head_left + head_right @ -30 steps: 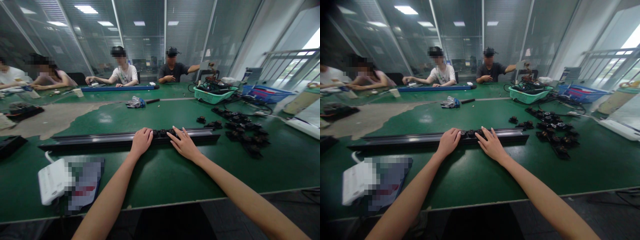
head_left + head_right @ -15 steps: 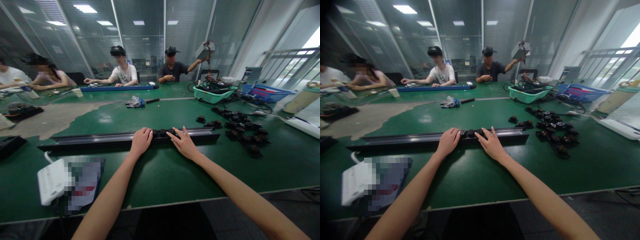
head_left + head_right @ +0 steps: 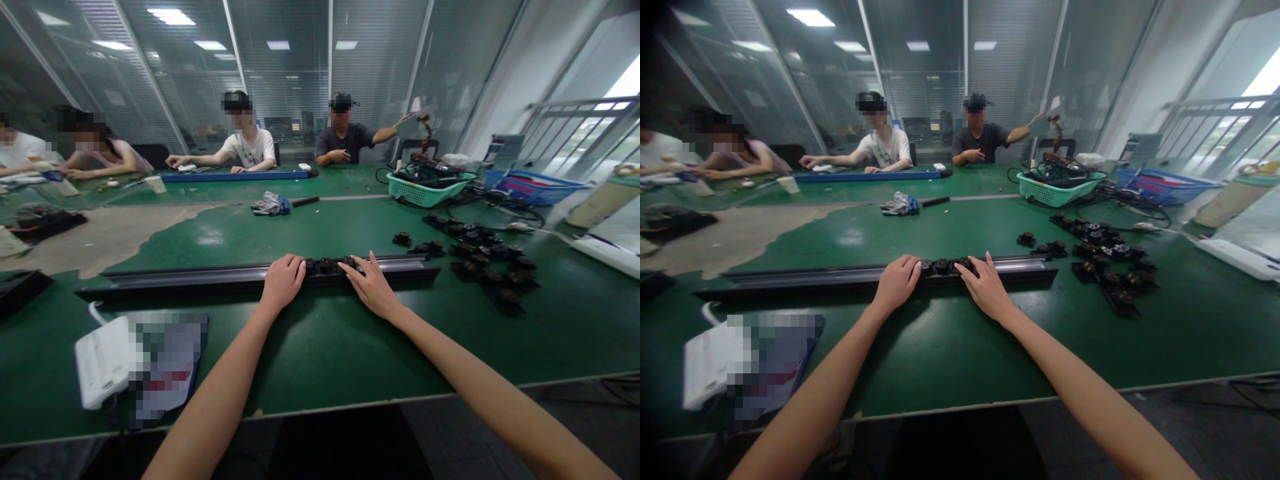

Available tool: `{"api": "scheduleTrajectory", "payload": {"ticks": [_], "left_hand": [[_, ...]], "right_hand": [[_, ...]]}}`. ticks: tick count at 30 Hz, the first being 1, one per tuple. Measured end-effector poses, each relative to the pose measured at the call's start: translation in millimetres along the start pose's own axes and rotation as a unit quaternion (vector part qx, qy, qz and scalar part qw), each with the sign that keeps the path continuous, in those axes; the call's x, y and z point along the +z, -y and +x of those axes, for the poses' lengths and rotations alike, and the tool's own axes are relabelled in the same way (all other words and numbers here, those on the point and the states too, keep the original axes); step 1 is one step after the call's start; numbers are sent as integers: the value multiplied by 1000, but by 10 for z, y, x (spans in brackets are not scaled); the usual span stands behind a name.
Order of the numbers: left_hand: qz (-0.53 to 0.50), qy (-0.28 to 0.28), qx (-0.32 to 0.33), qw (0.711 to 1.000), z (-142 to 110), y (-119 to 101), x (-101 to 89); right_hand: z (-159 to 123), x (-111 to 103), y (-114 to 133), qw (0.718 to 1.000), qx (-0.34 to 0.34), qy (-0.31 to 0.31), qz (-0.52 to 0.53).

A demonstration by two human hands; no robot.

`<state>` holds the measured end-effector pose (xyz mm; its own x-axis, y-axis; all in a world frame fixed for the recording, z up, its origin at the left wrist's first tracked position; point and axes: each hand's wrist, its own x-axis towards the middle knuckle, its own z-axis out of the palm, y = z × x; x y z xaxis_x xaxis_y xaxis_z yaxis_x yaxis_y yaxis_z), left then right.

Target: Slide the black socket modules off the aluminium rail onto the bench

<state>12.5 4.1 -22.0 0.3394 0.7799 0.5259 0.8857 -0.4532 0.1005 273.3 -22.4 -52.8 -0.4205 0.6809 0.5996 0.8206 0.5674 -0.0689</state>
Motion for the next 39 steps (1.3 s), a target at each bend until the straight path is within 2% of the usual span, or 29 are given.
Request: {"api": "scheduleTrajectory", "payload": {"ticks": [22, 29, 39], "left_hand": [[-3, -5, 2, 1000, -5, 6, -4], [-6, -4, 3, 1000, -6, 11, 3], [-7, -2, 2, 1000, -1, 18, 9]], "right_hand": [[-1, -10, -69, 999, 14, -36, 16], [-18, 20, -138, 997, 41, -57, 43], [-24, -4, -165, 997, 47, -47, 47]]}}
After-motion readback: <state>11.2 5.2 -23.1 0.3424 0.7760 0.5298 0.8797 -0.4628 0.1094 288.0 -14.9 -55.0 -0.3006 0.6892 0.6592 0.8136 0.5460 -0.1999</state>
